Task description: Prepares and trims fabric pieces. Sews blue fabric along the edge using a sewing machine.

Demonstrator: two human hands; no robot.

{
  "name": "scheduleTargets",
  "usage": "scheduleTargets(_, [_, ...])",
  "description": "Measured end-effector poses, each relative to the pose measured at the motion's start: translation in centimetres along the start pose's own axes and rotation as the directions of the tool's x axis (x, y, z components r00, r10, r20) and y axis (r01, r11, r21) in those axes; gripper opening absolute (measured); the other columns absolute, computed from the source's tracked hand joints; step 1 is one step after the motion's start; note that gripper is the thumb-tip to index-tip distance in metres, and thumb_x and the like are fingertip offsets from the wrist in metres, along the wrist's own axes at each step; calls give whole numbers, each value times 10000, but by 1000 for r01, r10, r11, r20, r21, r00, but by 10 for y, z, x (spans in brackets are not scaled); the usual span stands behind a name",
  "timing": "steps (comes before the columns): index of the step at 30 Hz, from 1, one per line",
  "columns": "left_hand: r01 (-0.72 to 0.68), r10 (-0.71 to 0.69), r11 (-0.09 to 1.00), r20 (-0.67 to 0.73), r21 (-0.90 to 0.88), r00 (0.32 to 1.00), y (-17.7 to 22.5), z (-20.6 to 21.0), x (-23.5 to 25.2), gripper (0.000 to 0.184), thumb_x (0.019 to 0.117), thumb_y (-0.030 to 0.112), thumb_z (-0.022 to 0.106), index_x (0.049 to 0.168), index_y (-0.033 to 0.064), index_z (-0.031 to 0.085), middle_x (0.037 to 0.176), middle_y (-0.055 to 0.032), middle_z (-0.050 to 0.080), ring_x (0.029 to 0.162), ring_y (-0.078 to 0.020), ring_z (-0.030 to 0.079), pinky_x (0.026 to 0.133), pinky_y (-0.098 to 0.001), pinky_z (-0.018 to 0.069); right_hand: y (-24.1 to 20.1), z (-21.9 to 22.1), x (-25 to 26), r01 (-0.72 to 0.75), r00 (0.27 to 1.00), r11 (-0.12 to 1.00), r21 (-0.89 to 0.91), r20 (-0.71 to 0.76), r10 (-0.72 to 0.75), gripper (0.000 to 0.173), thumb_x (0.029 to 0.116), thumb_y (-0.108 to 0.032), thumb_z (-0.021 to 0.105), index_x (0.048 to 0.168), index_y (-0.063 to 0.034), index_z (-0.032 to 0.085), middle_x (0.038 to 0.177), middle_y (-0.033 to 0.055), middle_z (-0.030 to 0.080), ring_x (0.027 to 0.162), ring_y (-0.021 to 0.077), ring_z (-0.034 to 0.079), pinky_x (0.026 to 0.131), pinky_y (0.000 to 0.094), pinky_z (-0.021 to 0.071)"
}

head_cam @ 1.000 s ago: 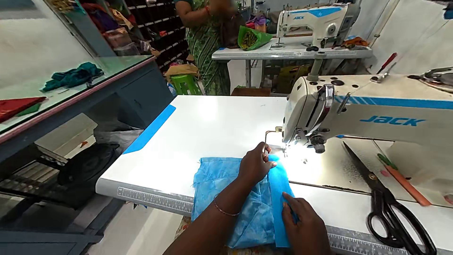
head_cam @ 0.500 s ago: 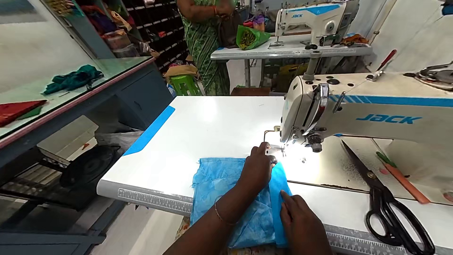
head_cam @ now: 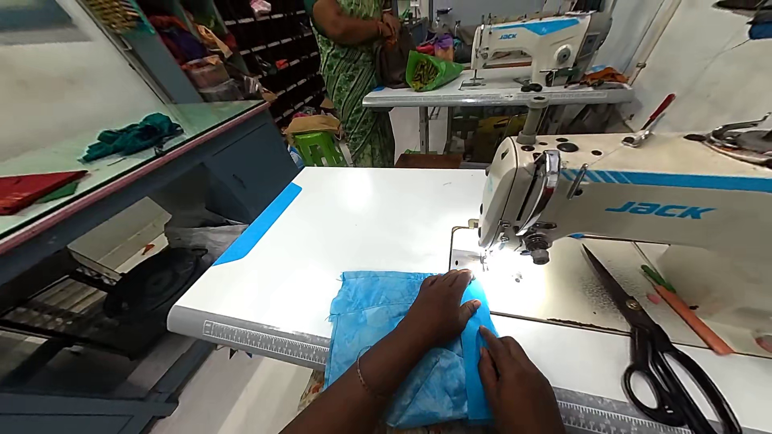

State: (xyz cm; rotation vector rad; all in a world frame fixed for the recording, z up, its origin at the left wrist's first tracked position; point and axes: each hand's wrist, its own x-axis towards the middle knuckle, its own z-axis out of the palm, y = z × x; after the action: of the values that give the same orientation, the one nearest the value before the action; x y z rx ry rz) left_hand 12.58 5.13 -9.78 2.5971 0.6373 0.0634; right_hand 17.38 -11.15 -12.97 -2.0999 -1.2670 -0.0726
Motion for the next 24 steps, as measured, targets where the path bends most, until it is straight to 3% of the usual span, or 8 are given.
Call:
scheduleTargets(3, [-8, 7, 1000, 59, 16, 998, -2, -2, -1, 551, 1091, 388, 472, 1540, 71, 439, 1623, -66, 411, 1525, -198, 334, 1258, -466, 198, -1, -1, 0, -11, 1000, 1000, -2, 13, 11, 316, 967, -58, 577, 1230, 61, 706, 949, 210, 694, 756, 317, 709, 660, 410, 597])
scheduleTargets(7, [-13, 7, 999, 140, 43, 990, -6, -1, -4, 704, 1049, 536, 492, 1599, 117, 358, 1700, -18, 271, 1587, -159, 168, 1285, -489, 55, -2, -3, -1, -22, 999, 1000, 2, 39, 22, 320, 966, -52, 586, 1240, 70, 698, 970, 221, 691, 778, 328, 708, 673, 413, 597])
scheduleTargets(16, [-141, 136, 990, 145, 23, 980, -10, 1, 6, 709, 1041, 521, 519, 1584, 87, 379, 1670, -62, 336, 1578, -181, 211, 1286, -483, 77, -15, -22, 6, -197, 961, 979, 47, 206, 184, 342, 998, -54, 574, 1294, 102, 645, 1072, 261, 677, 912, 362, 704, 797, 434, 587])
scheduleTargets(24, [-164, 162, 986, 138, 0, 977, -15, -2, 21, 723, 1035, 518, 541, 1562, 46, 394, 1651, -98, 362, 1572, -194, 234, 1290, -453, 87, -13, -22, 21, -267, 938, 963, 45, 242, 249, 344, 1019, -73, 561, 1316, 81, 640, 1124, 254, 676, 972, 349, 697, 860, 432, 571])
